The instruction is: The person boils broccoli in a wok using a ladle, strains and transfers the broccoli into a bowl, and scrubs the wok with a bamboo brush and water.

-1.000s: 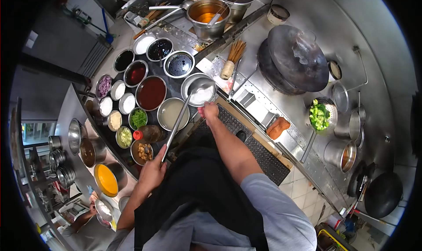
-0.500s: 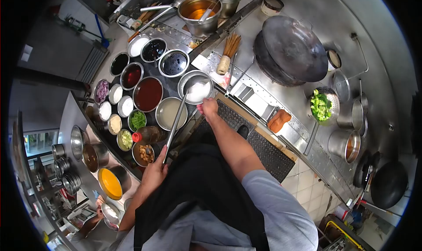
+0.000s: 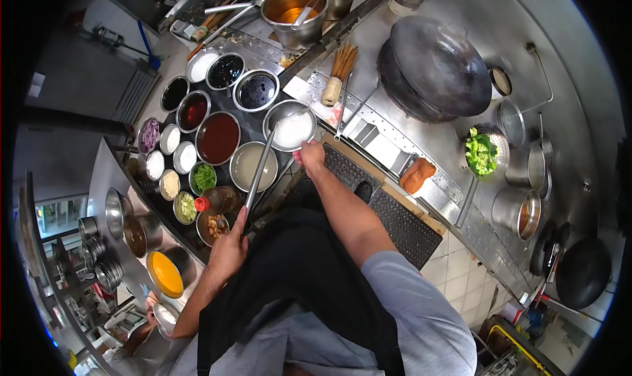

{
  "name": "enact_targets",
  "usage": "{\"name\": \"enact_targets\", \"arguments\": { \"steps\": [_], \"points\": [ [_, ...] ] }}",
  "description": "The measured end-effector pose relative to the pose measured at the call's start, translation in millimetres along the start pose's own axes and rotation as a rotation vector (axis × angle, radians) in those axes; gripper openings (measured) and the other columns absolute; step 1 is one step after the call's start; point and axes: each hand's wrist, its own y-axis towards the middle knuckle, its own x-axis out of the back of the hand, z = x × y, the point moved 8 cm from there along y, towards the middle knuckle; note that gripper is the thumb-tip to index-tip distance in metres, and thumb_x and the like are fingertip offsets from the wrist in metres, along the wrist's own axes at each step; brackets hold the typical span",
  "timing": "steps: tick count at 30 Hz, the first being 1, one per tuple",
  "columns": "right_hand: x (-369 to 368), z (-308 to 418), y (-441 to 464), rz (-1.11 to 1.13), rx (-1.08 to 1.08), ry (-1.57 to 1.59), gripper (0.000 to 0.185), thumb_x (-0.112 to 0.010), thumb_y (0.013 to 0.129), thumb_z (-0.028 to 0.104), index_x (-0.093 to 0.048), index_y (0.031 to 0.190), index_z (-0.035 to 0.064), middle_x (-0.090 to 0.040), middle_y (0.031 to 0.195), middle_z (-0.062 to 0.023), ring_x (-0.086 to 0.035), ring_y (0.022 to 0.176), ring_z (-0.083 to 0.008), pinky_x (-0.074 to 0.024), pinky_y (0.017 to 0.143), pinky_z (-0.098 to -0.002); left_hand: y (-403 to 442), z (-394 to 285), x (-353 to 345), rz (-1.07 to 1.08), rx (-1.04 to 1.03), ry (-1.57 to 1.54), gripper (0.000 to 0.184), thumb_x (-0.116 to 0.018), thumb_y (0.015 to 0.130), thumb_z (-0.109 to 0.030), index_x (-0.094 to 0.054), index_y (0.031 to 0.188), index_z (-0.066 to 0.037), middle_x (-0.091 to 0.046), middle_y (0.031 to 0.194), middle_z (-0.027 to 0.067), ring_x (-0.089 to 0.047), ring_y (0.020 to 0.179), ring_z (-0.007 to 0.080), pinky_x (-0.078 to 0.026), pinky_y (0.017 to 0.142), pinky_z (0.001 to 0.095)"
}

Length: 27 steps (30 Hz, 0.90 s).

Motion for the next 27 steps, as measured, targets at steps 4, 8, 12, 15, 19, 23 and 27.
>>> {"name": "enact_targets", "arguments": {
  "steps": [4,8,12,15,19,23,27],
  "points": [
    [0.2,0.3,1.0,-0.019,0.004,0.016,0.018,-0.050,0.105,0.017,-0.058,0.104,0.0006,-0.070,0.074,-0.0111,-0.062,0.052,-0.0165,-0.0464,0.043,-0.0305,-6.2,9.1,-6.5,0.040,0.007,-0.060,0.083,-0.065,0.090,-0.004,-0.024,0.161,-0.016,-0.064,0.073,0.0259,-0.066,0.070,0.0450,-0.051,0.067,0.0535],
    [1.9,2.3,-2.3,-0.029,0.000,0.033,0.018,-0.050,0.105,0.017,-0.058,0.104,0.0006,-0.069,0.074,-0.0114,-0.062,0.052,-0.0170,-0.0471,0.044,-0.0305,-14.9,5.9,-1.3,0.115,0.069,-0.127,0.085,-0.065,0.091,-0.004,-0.022,0.162,-0.020,-0.065,0.075,0.0257,-0.066,0.073,0.0449,-0.051,0.069,0.0521],
    [0.3,0.2,-1.9,-0.026,0.002,0.026,0.019,-0.049,0.106,0.018,-0.057,0.107,0.0005,-0.070,0.074,-0.0110,-0.063,0.053,-0.0168,-0.0483,0.045,-0.0299,-19.8,14.1,1.1,0.104,0.054,-0.196,0.083,-0.065,0.092,-0.005,-0.024,0.162,-0.024,-0.064,0.075,0.0231,-0.065,0.066,0.0387,-0.052,0.066,0.0462],
    [0.1,-0.7,-0.4,-0.008,-0.006,0.029,0.020,-0.048,0.106,0.019,-0.056,0.109,0.0005,-0.070,0.075,-0.0105,-0.063,0.054,-0.0163,-0.0489,0.046,-0.0292,-18.9,11.1,21.0,0.207,0.252,-0.409,0.079,-0.061,0.095,-0.003,-0.026,0.162,-0.025,-0.060,0.073,0.0096,-0.056,0.055,0.0192,-0.048,0.054,0.0343],
    [-1.4,-5.2,5.6,0.016,-0.021,-0.010,0.022,-0.048,0.106,0.020,-0.055,0.113,0.0004,-0.071,0.077,-0.0103,-0.063,0.054,-0.0155,-0.0488,0.046,-0.0286,7.1,19.2,56.6,0.333,0.488,-0.843,0.079,-0.055,0.093,0.002,-0.025,0.163,-0.019,-0.053,0.072,0.0009,-0.046,0.047,0.0089,-0.040,0.042,0.0249],
    [-0.1,-2.1,4.6,0.041,-0.033,-0.034,0.024,-0.049,0.106,0.021,-0.053,0.116,0.0001,-0.072,0.078,-0.0105,-0.063,0.055,-0.0149,-0.0488,0.046,-0.0282,28.0,24.9,76.3,0.380,0.574,-1.121,0.072,-0.052,0.094,0.000,-0.033,0.160,-0.020,-0.049,0.068,0.0007,-0.044,0.044,0.0086,-0.038,0.040,0.0226],
    [4.0,1.4,-0.8,0.078,-0.057,-0.082,0.031,-0.052,0.105,0.024,-0.050,0.125,0.0000,-0.072,0.081,-0.0101,-0.064,0.058,-0.0147,-0.0494,0.048,-0.0293,25.8,21.3,72.9,0.371,0.636,-1.251,0.068,-0.050,0.096,-0.002,-0.035,0.159,-0.023,-0.050,0.068,0.0006,-0.042,0.041,0.0091,-0.037,0.038,0.0235]
  ]
}}
